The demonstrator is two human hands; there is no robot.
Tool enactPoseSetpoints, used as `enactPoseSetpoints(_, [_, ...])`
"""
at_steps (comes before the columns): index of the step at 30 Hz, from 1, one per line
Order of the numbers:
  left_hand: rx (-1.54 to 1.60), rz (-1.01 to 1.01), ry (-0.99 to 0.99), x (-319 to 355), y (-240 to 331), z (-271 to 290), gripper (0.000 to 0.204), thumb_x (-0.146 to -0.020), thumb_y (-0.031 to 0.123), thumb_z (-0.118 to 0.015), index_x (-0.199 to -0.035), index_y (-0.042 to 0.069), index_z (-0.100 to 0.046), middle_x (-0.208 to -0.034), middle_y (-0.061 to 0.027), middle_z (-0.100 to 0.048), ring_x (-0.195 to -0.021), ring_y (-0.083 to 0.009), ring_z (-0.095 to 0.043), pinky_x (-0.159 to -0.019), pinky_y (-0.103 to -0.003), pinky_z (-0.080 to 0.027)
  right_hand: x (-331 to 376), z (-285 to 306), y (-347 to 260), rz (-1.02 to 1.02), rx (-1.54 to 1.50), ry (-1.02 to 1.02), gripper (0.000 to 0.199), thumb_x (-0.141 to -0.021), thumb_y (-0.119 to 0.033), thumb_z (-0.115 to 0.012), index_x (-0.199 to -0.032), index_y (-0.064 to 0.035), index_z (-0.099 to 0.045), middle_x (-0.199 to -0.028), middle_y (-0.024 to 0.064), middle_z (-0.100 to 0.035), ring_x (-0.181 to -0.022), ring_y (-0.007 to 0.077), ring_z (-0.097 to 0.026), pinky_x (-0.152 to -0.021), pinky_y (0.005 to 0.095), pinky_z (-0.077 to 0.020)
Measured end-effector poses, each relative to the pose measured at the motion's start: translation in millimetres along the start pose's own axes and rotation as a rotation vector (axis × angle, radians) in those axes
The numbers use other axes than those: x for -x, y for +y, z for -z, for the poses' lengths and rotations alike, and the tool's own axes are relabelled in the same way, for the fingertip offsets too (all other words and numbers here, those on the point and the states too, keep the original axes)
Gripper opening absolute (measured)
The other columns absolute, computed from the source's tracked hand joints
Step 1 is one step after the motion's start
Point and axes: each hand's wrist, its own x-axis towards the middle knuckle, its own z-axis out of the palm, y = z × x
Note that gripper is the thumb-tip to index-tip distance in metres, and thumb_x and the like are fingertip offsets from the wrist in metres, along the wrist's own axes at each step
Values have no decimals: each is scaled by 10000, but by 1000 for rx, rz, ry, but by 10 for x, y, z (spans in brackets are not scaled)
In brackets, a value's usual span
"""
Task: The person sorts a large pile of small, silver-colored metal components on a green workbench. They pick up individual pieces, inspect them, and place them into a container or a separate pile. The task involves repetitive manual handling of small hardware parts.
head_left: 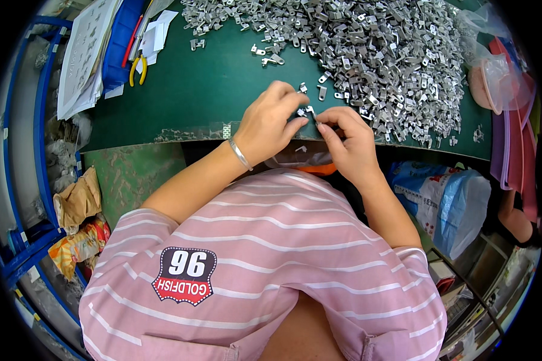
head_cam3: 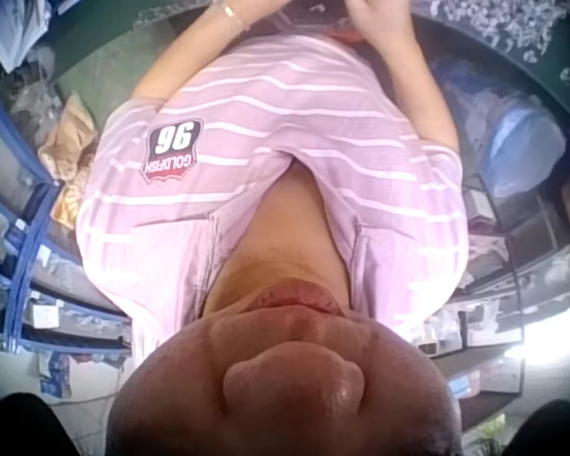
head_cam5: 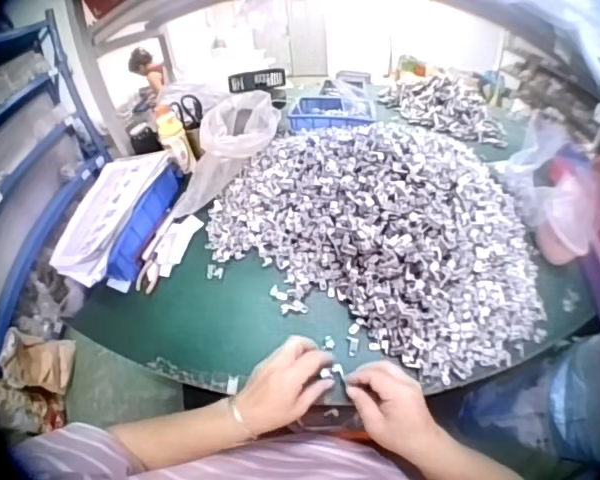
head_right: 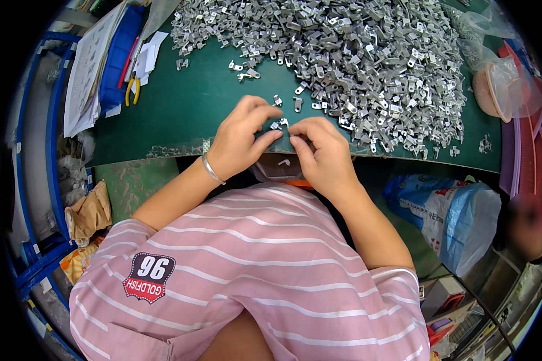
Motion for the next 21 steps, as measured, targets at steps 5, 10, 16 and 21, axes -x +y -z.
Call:
enactPoseSetpoints(5, [54, -111, -121, -22, -38, -27, 169, -807, 13, -753, -955, 39, -677, -988, -113, -638, -885, -324, -640, -766, -390, -526, -201, -66, 64, 353, 387, 199, 168, -833, 35, -688, -996, -2, -682, -1031, 148, -658, -956, 346, -628, -826, 407, -522])
enactPoseSetpoints(10, [187, -218, -215, -26, -28, 10, 161, -796, -13, -739, -934, 38, -676, -956, -111, -637, -879, -316, -638, -766, -392, -529, -342, -132, 84, 349, 455, 185, 191, -817, 29, -680, -1003, -17, -680, -1011, 138, -651, -944, 345, -622, -818, 421, -521])
enactPoseSetpoints(16, [131, -27, 76, -181, -1, 2, 149, -807, -24, -727, -939, 30, -683, -952, -108, -639, -854, -297, -643, -761, -373, -531, -284, -13, 76, 295, 332, 71, 188, -822, 39, -658, -1000, -19, -675, -1008, 134, -651, -949, 352, -617, -850, 434, -510])
enactPoseSetpoints(21, [21, -108, -24, -249, -257, -58, 190, -833, -37, -699, -1015, 13, -680, -1009, -117, -647, -879, -321, -641, -786, -382, -533, -176, 44, 62, 268, 341, 77, 252, -852, 49, -630, -1097, -1, -660, -1094, 171, -660, -1039, 373, -610, -921, 437, -492])
